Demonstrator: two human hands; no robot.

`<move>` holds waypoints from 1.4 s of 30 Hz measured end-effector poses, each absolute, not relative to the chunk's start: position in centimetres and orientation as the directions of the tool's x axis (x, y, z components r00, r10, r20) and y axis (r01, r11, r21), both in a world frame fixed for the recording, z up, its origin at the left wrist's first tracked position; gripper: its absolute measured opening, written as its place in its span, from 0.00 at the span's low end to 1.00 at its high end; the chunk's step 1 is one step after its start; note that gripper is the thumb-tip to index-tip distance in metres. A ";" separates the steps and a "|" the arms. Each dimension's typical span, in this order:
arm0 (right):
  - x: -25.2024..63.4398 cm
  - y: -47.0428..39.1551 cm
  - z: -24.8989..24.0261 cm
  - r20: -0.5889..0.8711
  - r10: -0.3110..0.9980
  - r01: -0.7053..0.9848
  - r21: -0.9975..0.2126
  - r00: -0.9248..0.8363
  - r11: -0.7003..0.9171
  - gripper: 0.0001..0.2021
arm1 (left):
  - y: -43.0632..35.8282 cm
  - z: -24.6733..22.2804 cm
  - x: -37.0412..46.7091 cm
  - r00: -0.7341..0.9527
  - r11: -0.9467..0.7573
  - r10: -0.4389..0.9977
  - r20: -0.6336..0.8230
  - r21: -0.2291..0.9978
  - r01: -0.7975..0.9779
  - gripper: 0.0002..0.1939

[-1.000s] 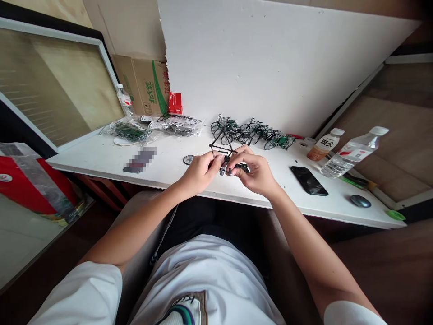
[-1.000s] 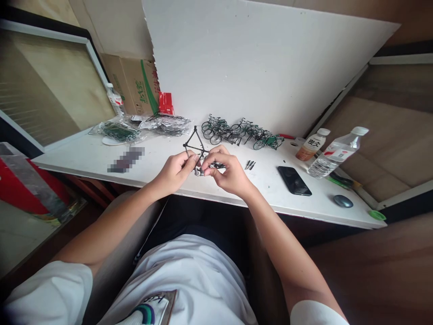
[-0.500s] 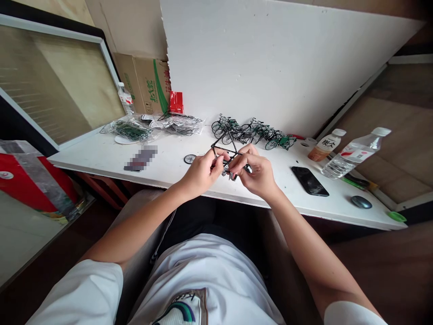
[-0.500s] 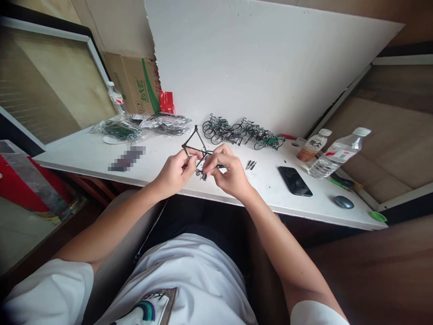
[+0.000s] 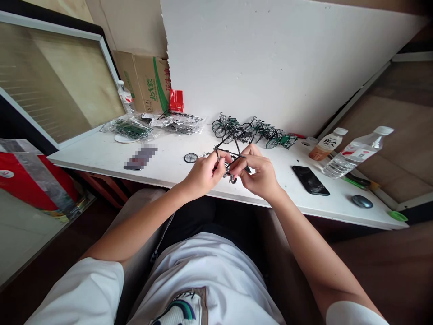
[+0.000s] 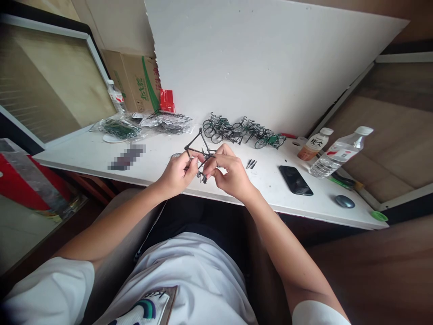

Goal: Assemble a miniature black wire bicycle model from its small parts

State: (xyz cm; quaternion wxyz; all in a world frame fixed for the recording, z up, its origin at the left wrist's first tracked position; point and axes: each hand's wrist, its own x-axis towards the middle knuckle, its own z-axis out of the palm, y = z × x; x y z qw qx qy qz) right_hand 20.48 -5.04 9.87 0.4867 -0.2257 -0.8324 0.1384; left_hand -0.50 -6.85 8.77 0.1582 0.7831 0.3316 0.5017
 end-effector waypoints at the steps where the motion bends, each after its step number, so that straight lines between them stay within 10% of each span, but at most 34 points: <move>1: 20.5 -5.1 9.9 0.750 0.508 0.241 -0.448 -0.424 0.861 0.13 | -6.8 8.7 -0.5 0.276 -0.734 0.674 0.685 0.578 0.357 0.16; 16: 19.4 -5.1 9.7 0.723 0.591 0.187 -0.565 -0.357 0.804 0.13 | -6.9 8.8 -0.6 0.258 -0.693 0.720 0.645 0.644 0.324 0.20; 25: 19.0 -5.2 9.9 0.723 0.586 0.153 -0.575 -0.365 0.804 0.14 | -5.3 10.0 -2.0 0.359 -0.344 0.886 0.292 0.935 0.089 0.29; 30: 19.3 -4.0 9.5 0.467 0.808 0.072 -0.849 -0.361 0.523 0.21 | -3.9 9.9 -3.5 0.432 -0.218 0.896 0.102 0.949 0.229 0.37; 36: 20.2 -3.1 10.0 0.178 0.915 -0.132 -0.982 -0.362 0.138 0.20 | -4.5 10.8 -4.1 0.097 -0.450 0.873 0.479 0.712 0.539 0.40; 42: 20.5 -4.0 10.9 0.121 0.878 -0.250 -0.968 -0.464 0.002 0.13 | -5.2 10.7 -3.5 0.323 -0.774 0.611 0.723 0.458 0.438 0.22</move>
